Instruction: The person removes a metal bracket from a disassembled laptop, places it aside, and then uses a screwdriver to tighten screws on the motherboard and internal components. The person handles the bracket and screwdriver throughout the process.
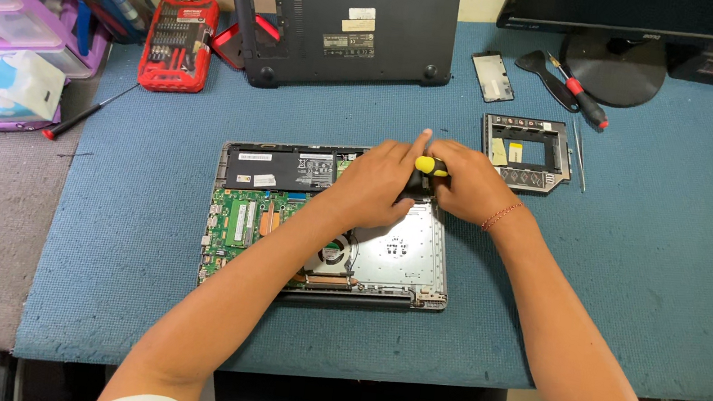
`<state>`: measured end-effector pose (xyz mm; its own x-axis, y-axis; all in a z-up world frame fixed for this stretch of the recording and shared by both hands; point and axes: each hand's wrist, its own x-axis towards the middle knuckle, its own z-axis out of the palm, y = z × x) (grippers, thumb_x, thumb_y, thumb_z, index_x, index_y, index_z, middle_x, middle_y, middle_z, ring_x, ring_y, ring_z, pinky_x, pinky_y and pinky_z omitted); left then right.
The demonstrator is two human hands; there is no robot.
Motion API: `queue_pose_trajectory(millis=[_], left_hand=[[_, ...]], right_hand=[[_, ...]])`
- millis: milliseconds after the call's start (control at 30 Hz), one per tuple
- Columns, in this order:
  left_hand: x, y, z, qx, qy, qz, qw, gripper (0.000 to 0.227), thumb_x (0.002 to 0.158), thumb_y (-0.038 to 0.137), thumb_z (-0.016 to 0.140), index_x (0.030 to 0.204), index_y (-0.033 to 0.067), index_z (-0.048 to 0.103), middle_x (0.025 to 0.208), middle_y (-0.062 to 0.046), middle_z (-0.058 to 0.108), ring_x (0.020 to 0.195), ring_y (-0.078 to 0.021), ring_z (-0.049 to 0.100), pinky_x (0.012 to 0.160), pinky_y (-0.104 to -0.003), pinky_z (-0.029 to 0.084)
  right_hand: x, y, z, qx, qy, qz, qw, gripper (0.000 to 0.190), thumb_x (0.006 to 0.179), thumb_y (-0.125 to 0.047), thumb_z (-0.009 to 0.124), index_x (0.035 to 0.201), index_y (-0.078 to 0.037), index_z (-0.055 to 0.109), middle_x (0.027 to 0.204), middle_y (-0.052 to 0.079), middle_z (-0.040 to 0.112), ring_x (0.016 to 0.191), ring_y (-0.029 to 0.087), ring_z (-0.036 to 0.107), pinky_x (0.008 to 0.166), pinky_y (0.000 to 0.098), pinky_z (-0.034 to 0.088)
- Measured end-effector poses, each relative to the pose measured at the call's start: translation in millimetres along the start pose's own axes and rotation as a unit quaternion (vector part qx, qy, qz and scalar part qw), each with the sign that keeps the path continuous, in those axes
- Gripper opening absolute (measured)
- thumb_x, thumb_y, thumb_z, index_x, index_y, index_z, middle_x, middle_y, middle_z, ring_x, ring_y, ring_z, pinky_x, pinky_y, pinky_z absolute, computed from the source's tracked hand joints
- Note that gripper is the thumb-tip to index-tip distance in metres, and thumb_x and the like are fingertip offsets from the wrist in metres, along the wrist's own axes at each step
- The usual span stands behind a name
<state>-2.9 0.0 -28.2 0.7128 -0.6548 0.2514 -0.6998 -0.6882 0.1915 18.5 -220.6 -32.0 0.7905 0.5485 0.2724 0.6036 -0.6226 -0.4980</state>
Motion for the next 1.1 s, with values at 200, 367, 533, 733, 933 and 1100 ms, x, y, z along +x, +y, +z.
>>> queue_pose_trajectory(millis=[200,367,533,733,933,1100], left_hand=[[-44,45,-63,-0.025,-0.021,-0.023,0.999,0.121,0.082,0.065,0.073,0.164,-0.0019,0.015,0.157,-0.033,0.039,0.147,-0.047,0.039,0.123,-0.058,0.027],[-120,101,-53,-0.086,0.066,-0.017,0.994,0.076,0.094,0.05,0.067,0.147,0.0013,0.042,0.14,-0.027,0.053,0.133,-0.0417,0.05,0.116,-0.058,0.034],[-188,152,-24,-0.19,0.292,-0.028,0.937,0.006,0.091,0.014,0.077,0.097,0.0113,0.075,0.09,-0.007,0.068,0.078,-0.024,0.064,0.07,-0.037,0.053],[-232,173,13,-0.792,0.261,-0.318,0.45,0.076,0.097,0.016,0.069,0.159,-0.0007,0.029,0.161,-0.027,0.041,0.146,-0.0429,0.046,0.119,-0.051,0.042],[-221,165,2,-0.888,0.372,-0.063,0.265,0.058,0.127,-0.008,0.067,0.149,-0.0108,0.013,0.149,-0.049,0.033,0.144,-0.0585,0.041,0.124,-0.061,0.036],[-202,152,-53,-0.776,0.395,-0.432,0.234,0.037,0.099,-0.008,0.038,0.133,-0.0135,0.05,0.132,-0.033,0.06,0.128,-0.0461,0.056,0.123,-0.06,0.041]], right_hand=[[-13,-52,-54,-0.077,0.052,0.181,0.979,0.022,0.092,-0.021,0.062,0.103,-0.005,0.053,0.095,0.024,0.061,0.097,0.05,0.065,0.083,0.0623,0.05],[-18,-25,-31,-0.085,-0.076,0.336,0.935,0.037,0.097,-0.037,0.05,0.108,-0.003,0.06,0.1,0.024,0.07,0.098,0.047,0.067,0.084,0.0578,0.051],[-16,-33,-29,-0.189,-0.129,0.39,0.892,0.047,0.094,-0.047,0.072,0.09,0.0,0.07,0.092,0.019,0.07,0.083,0.041,0.069,0.068,0.0505,0.055],[19,-12,-11,-0.065,-0.101,0.156,0.98,0.049,0.098,-0.01,0.044,0.145,0.001,0.055,0.144,0.023,0.057,0.13,0.041,0.056,0.111,0.0535,0.045],[51,0,-5,-0.062,-0.15,0.14,0.977,0.048,0.089,-0.008,0.041,0.125,-0.004,0.072,0.127,0.017,0.069,0.117,0.038,0.064,0.105,0.0483,0.049],[48,-64,-68,0.14,-0.169,0.315,0.923,0.049,0.092,-0.022,0.039,0.111,-0.013,0.083,0.095,0.005,0.071,0.075,0.019,0.054,0.072,0.032,0.043]])
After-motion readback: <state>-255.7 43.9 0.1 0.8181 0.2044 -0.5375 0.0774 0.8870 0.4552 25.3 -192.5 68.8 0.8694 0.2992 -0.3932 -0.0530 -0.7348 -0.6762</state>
